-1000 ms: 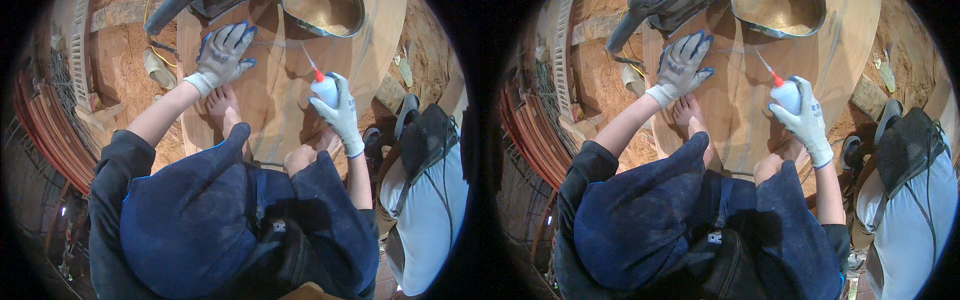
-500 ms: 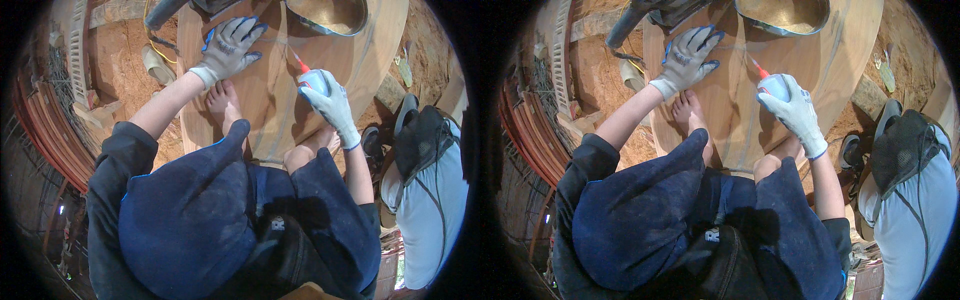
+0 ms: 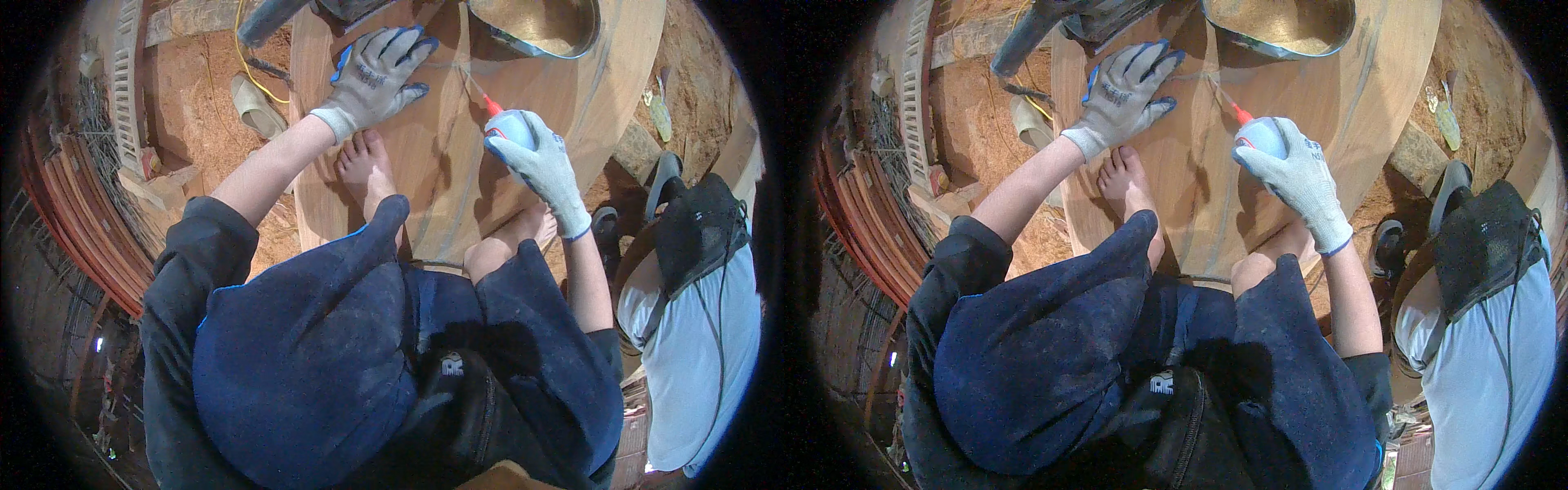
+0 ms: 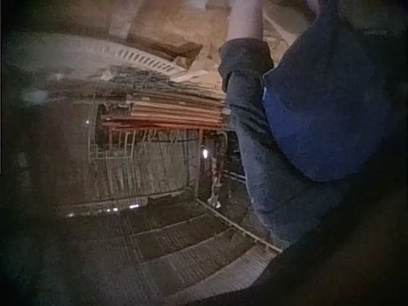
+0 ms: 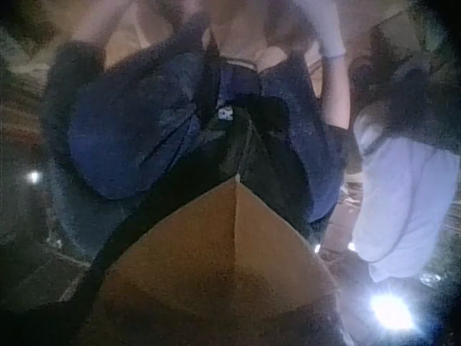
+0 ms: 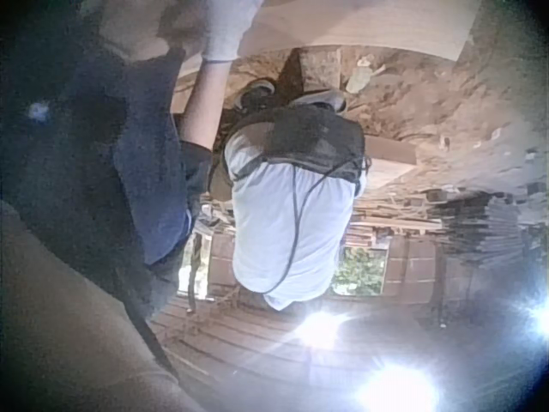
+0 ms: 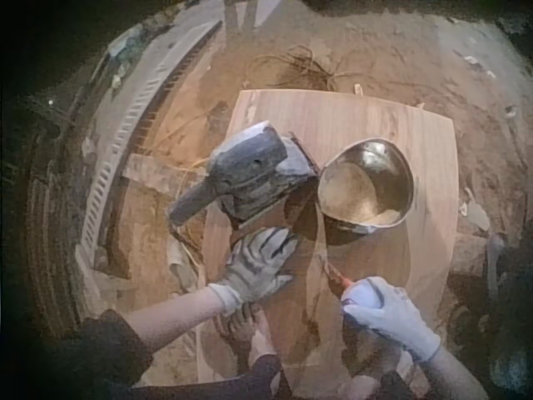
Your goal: The person applies glue from a bottle onto a large wooden board, spreads it with gloved hands, and uses an electric sander to smooth the surface. The person repeats the gluing and sanding steps on different areas of the board.
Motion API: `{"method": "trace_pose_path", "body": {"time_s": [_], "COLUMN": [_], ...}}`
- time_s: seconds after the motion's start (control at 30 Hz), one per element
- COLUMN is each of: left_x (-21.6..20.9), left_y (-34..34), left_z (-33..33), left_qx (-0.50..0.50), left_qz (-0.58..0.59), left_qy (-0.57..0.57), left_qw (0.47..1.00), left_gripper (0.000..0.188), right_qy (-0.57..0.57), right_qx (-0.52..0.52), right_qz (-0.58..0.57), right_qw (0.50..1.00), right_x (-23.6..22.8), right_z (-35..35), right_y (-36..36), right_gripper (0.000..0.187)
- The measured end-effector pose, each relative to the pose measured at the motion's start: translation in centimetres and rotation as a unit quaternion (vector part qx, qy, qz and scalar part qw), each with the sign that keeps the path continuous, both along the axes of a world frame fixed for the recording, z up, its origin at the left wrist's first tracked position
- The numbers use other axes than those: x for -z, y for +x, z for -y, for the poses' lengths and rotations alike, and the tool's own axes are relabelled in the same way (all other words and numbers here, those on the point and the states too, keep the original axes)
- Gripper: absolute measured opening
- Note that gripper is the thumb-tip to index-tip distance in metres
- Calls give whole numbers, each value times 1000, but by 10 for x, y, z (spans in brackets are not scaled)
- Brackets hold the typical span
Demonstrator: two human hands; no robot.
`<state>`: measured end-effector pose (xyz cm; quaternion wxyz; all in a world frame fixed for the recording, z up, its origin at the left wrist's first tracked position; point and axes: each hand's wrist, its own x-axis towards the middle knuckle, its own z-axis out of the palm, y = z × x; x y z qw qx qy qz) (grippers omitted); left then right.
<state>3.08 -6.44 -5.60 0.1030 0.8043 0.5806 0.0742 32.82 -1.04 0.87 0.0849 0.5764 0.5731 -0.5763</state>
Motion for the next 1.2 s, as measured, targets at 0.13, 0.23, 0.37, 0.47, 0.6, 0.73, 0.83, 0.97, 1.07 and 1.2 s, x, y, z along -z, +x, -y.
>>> {"method": "trace_pose_path", "body": {"time_s": [0.13,0.23,0.37,0.47,0.6,0.73,0.83,0.97,1.07,1.2], "left_x": [1,1,1,1,2,2,2,3,5,8], "left_y": [0,0,1,1,1,1,1,1,1,-1], "left_z": [4,5,5,4,4,4,4,4,4,5], "left_qx": [1,1,-1,0,1,1,1,-1,-3,-15], "left_qz": [-1,4,-4,-6,-5,-10,-8,-14,-4,21], "left_qy": [10,15,18,9,10,9,8,5,-1,9], "left_qw": [1000,1000,1000,1000,1000,1000,1000,1000,1000,1000], "left_gripper": [73,73,72,73,72,71,71,71,72,74], "right_qy": [-14,2,3,16,-5,4,20,38,34,33], "right_qx": [10,6,2,-2,9,10,3,-6,-17,50], "right_qz": [-1,2,6,12,11,9,9,17,-12,-75], "right_qw": [1000,1000,1000,1000,1000,1000,1000,999,999,995], "right_x": [-2,-1,0,-1,-2,-3,-3,-3,-1,9], "right_z": [3,5,5,5,4,4,4,5,6,18], "right_y": [-1,-1,-1,-1,-2,-3,-4,-2,3,13], "right_gripper": [78,77,76,76,76,77,77,75,70,65]}}
